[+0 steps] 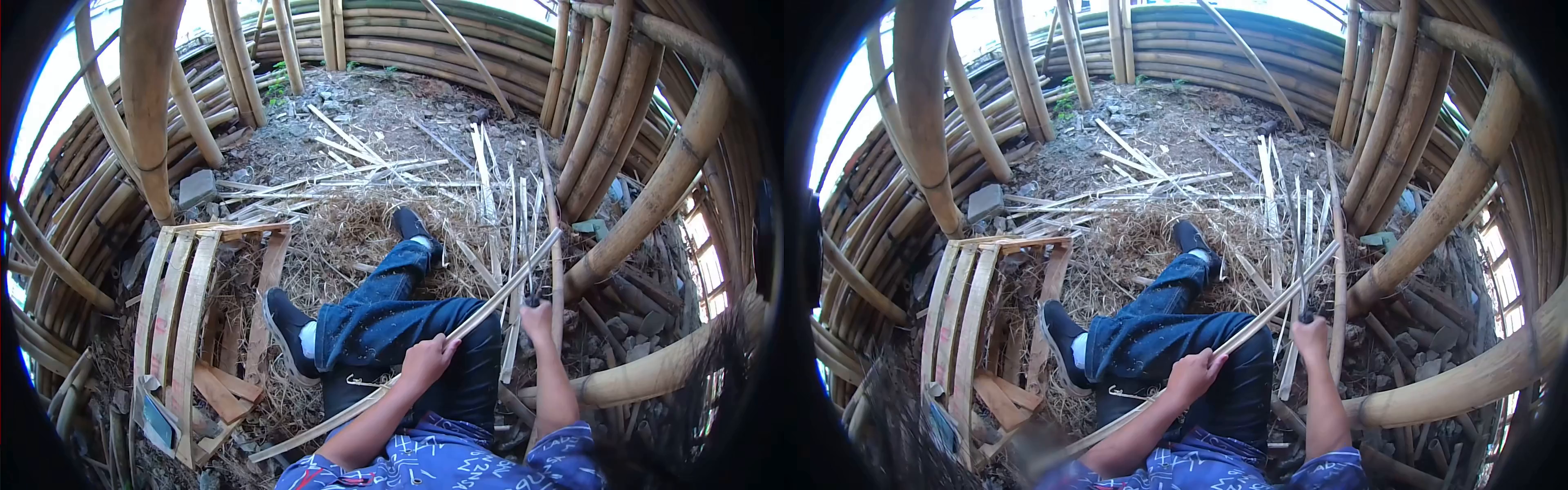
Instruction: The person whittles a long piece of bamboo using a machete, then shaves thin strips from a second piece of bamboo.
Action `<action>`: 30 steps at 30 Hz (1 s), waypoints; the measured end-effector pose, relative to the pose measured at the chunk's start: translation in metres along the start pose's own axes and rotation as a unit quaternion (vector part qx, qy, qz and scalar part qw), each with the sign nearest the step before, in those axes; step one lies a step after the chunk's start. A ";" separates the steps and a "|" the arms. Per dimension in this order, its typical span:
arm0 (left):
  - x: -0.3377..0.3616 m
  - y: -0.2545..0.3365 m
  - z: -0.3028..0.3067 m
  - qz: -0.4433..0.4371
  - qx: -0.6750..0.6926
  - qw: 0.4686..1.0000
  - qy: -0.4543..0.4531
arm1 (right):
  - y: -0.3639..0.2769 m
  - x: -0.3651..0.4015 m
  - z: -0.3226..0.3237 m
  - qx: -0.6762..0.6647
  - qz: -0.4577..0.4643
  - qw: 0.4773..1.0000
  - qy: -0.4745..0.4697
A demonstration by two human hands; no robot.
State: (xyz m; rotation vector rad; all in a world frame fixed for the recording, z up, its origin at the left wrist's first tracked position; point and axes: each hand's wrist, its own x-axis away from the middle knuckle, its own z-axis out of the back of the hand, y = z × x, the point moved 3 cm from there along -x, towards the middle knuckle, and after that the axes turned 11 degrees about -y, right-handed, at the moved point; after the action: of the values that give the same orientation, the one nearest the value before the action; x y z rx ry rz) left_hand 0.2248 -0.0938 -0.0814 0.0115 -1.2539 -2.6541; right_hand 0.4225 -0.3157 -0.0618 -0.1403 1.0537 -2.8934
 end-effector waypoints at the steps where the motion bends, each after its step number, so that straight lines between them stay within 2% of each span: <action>1: -0.002 0.002 0.002 -0.001 0.002 1.000 0.003 | 0.002 0.011 -0.003 0.040 0.006 0.999 0.032; 4: 0.000 0.003 0.005 -0.001 0.018 1.000 0.010 | 0.006 0.037 0.005 0.075 0.020 0.997 -0.009; 6: 0.002 0.003 0.003 -0.013 -0.008 1.000 0.006 | 0.015 0.044 0.006 0.148 -0.037 0.988 -0.037; 9: 0.003 0.005 0.002 -0.033 -0.025 0.999 0.024 | -0.030 0.059 0.035 0.189 -0.041 0.981 -0.027; 10: 0.000 0.005 0.002 -0.036 -0.027 0.999 0.023 | -0.028 0.050 0.041 0.212 0.006 0.977 -0.020; 14: 0.003 0.006 0.001 -0.034 -0.023 0.999 0.033 | -0.036 0.023 0.058 0.302 0.005 0.953 -0.034; 16: 0.000 0.008 0.002 -0.031 -0.020 0.999 0.039 | -0.041 0.009 0.057 0.340 0.046 0.939 -0.022; 21: -0.001 0.004 0.000 -0.007 -0.005 1.000 0.021 | -0.020 -0.010 0.042 0.339 0.091 0.936 0.007; 30: -0.002 0.005 -0.002 0.012 -0.003 1.000 0.020 | -0.027 -0.005 0.032 0.308 0.022 0.951 -0.020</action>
State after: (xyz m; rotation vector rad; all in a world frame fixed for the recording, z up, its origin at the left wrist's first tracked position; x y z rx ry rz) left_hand 0.2279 -0.0983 -0.0793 0.0467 -1.2269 -2.6229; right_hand 0.4301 -0.3157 -0.0202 -0.1380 0.1104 -2.9968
